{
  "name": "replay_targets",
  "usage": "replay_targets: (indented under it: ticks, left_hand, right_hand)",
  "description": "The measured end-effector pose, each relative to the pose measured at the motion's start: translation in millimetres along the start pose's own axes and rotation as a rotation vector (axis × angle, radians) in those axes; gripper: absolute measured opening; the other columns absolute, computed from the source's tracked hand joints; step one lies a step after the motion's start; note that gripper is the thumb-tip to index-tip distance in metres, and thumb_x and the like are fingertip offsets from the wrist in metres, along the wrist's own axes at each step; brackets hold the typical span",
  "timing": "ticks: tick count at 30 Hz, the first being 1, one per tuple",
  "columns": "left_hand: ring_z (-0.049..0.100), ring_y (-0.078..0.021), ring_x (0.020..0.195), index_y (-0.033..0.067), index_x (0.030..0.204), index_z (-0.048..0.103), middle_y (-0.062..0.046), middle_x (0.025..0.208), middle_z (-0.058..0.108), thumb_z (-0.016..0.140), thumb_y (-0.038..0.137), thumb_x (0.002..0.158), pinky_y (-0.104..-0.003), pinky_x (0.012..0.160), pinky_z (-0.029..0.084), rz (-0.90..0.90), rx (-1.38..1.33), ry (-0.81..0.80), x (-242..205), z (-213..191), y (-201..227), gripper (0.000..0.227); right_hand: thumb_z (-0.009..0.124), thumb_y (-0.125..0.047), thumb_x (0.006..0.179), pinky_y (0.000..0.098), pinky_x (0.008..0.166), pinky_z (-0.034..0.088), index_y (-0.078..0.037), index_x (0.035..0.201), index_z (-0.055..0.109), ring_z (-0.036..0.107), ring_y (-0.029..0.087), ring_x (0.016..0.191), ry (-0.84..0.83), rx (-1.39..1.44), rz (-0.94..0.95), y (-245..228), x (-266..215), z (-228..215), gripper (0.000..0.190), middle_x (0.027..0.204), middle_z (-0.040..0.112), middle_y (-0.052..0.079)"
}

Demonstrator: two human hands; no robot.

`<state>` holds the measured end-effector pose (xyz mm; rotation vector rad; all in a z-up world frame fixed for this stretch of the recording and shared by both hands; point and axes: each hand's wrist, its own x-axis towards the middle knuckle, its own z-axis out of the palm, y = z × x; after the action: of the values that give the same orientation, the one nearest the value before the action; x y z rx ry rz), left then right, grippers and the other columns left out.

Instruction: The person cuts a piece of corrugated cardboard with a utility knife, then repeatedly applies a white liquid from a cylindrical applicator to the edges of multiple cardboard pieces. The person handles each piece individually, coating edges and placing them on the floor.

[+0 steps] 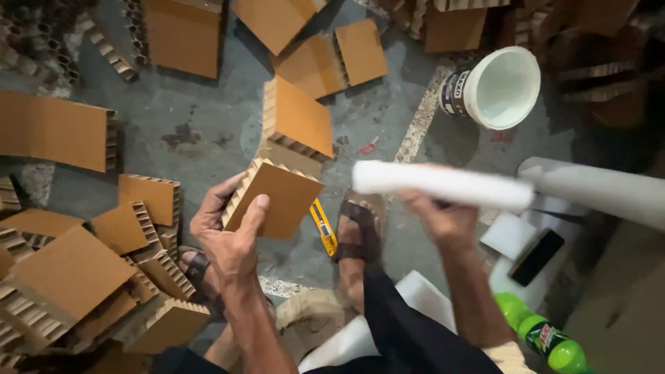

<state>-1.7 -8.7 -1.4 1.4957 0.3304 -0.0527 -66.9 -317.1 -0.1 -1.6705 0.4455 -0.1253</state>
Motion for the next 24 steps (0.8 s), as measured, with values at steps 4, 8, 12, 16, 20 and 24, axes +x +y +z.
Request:
replay_targets:
  ticks: [4, 8, 12, 16, 20, 24]
  left_hand:
    - [0.07, -0.0162, 0.098, -0.0062, 0.122, 0.07, -0.012, 0.11, 0.075, 0.08, 0.002, 0.083, -0.028, 0.092, 0.057, -0.059, -0.15, -0.114, -3, -2, -4, 0.04]
    - [0.07, -0.0165, 0.102, -0.0056, 0.129, 0.066, -0.01, 0.113, 0.075, 0.074, 0.003, 0.079, -0.027, 0.095, 0.055, -0.135, -0.499, -0.295, -5, 6, -7, 0.051]
    - [0.067, -0.0154, 0.101, -0.0097, 0.126, 0.066, -0.01, 0.111, 0.073, 0.073, 0.004, 0.085, -0.027, 0.092, 0.054, -0.288, -0.317, -0.415, -7, 14, -17, 0.045]
    - [0.066, -0.0121, 0.097, -0.0067, 0.128, 0.066, -0.006, 0.109, 0.074, 0.073, 0.006, 0.08, -0.025, 0.088, 0.053, -0.353, -0.261, -0.529, -5, 7, -30, 0.049]
    - [0.066, -0.0118, 0.097, -0.0067, 0.127, 0.067, -0.005, 0.108, 0.073, 0.073, 0.005, 0.079, -0.026, 0.089, 0.053, -0.317, -0.288, -0.552, -3, 0, -37, 0.05]
    - [0.065, -0.0122, 0.098, -0.0077, 0.127, 0.067, -0.006, 0.108, 0.073, 0.072, 0.003, 0.079, -0.025, 0.09, 0.052, -0.281, -0.283, -0.559, -5, -7, -37, 0.049]
  right_hand:
    - [0.079, 0.0, 0.085, 0.0333, 0.08, 0.062, 0.002, 0.105, 0.072, 0.076, 0.023, 0.085, -0.209, -0.349, -0.507, -39, 8, 45, 0.022, 0.099, 0.076, 0.014]
    - [0.082, -0.002, 0.087, 0.0346, 0.081, 0.064, 0.002, 0.106, 0.071, 0.078, 0.026, 0.089, -0.18, -0.386, -0.578, -64, 7, 71, 0.022, 0.099, 0.076, 0.015]
    - [0.079, 0.0, 0.091, 0.0358, 0.083, 0.065, 0.001, 0.106, 0.071, 0.079, 0.027, 0.091, -0.129, -0.412, -0.592, -72, 13, 84, 0.017, 0.098, 0.077, 0.012]
    - [0.081, -0.002, 0.091, 0.0362, 0.081, 0.064, 0.003, 0.107, 0.07, 0.078, 0.028, 0.089, -0.105, -0.498, -0.631, -76, 28, 88, 0.02, 0.1, 0.076, 0.015]
    - [0.079, -0.002, 0.095, 0.0349, 0.084, 0.065, 0.001, 0.108, 0.071, 0.079, 0.027, 0.094, -0.175, -0.393, -0.625, -81, 40, 89, 0.015, 0.104, 0.076, 0.015]
    - [0.08, -0.003, 0.09, 0.0331, 0.072, 0.061, 0.003, 0.103, 0.072, 0.077, 0.024, 0.08, -0.181, -0.488, -0.507, -80, 35, 82, 0.017, 0.095, 0.076, 0.015]
